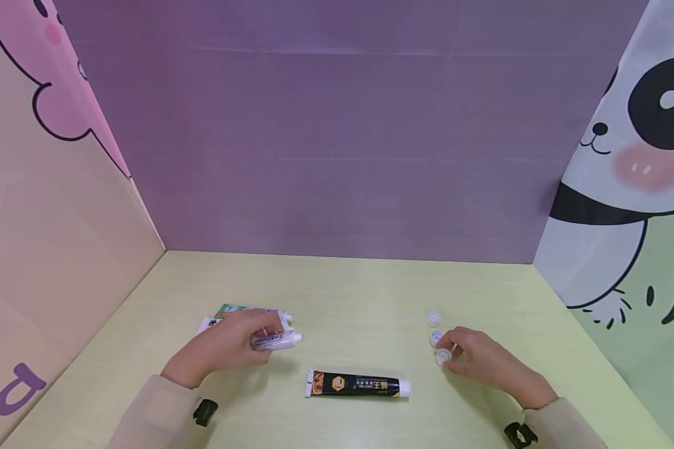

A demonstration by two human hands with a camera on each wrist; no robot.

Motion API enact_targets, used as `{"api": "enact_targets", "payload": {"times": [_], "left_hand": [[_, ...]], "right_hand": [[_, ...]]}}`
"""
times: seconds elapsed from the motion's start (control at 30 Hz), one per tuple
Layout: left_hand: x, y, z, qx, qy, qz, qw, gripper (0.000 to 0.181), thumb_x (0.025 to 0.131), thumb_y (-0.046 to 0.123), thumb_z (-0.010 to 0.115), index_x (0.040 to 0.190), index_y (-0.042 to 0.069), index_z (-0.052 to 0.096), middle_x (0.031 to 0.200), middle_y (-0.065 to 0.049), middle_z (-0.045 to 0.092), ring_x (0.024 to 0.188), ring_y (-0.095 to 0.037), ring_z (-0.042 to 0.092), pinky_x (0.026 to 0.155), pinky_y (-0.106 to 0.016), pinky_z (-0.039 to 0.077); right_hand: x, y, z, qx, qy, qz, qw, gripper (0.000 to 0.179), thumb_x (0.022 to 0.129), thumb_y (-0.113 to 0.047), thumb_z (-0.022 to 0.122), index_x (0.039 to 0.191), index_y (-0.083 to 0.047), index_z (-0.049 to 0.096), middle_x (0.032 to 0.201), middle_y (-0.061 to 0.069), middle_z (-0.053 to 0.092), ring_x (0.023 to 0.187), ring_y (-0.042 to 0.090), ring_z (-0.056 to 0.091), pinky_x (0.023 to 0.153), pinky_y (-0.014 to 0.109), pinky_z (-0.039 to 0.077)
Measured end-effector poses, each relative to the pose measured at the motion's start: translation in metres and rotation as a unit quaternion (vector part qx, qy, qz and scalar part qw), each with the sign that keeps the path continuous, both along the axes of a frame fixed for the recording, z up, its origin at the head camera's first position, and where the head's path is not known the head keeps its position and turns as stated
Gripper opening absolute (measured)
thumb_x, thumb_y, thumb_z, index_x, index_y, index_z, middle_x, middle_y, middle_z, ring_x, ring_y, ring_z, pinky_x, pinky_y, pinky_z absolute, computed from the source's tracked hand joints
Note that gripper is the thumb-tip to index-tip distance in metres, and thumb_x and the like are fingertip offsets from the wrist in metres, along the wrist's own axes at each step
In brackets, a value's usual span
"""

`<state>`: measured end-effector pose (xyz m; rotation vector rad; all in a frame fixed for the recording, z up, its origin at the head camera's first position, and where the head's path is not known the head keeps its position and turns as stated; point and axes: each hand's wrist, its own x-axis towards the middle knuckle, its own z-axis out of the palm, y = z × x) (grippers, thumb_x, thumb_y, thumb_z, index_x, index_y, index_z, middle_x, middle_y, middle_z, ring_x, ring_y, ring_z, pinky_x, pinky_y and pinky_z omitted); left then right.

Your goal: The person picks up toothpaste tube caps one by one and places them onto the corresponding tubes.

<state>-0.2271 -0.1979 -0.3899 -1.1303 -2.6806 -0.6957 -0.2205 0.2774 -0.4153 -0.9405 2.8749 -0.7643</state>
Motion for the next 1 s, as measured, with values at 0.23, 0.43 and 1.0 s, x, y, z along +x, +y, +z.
{"api": "enact_targets", "payload": {"times": [0.23, 0.43, 1.0], "left_hand": [[-0.003, 0.009, 0.003, 0.004, -0.010, -0.012, 0.9999, 0.032, 0.075, 0.004, 0.072, 0.097, 0.025, 0.061, 0.091, 0.014, 0.060, 0.079, -0.005, 0.055, 0.068, -0.026, 0.049], [-0.004, 0.017, 0.003, 0.004, -0.023, -0.016, 0.9996, 0.031, 0.075, 0.005, 0.072, 0.098, 0.024, 0.063, 0.091, 0.014, 0.059, 0.078, -0.005, 0.055, 0.068, -0.025, 0.049], [-0.005, 0.034, 0.005, -0.010, -0.040, -0.024, 0.9988, 0.032, 0.077, 0.006, 0.073, 0.101, 0.025, 0.064, 0.094, 0.013, 0.059, 0.079, -0.006, 0.053, 0.070, -0.025, 0.048]], "right_hand": [[-0.001, 0.000, 0.001, -0.007, 0.040, 0.028, 0.9988, 0.024, 0.085, -0.010, 0.079, 0.106, -0.007, 0.067, 0.104, -0.003, 0.063, 0.085, 0.012, 0.062, 0.073, 0.030, 0.054], [0.000, -0.003, 0.003, -0.014, 0.065, 0.043, 0.9969, 0.024, 0.083, -0.007, 0.079, 0.105, -0.006, 0.068, 0.102, -0.002, 0.063, 0.086, 0.010, 0.064, 0.077, 0.032, 0.055], [0.001, -0.013, 0.006, -0.018, 0.082, 0.056, 0.9949, 0.025, 0.083, -0.002, 0.078, 0.105, -0.008, 0.066, 0.102, -0.004, 0.064, 0.084, 0.008, 0.060, 0.074, 0.030, 0.054]]}}
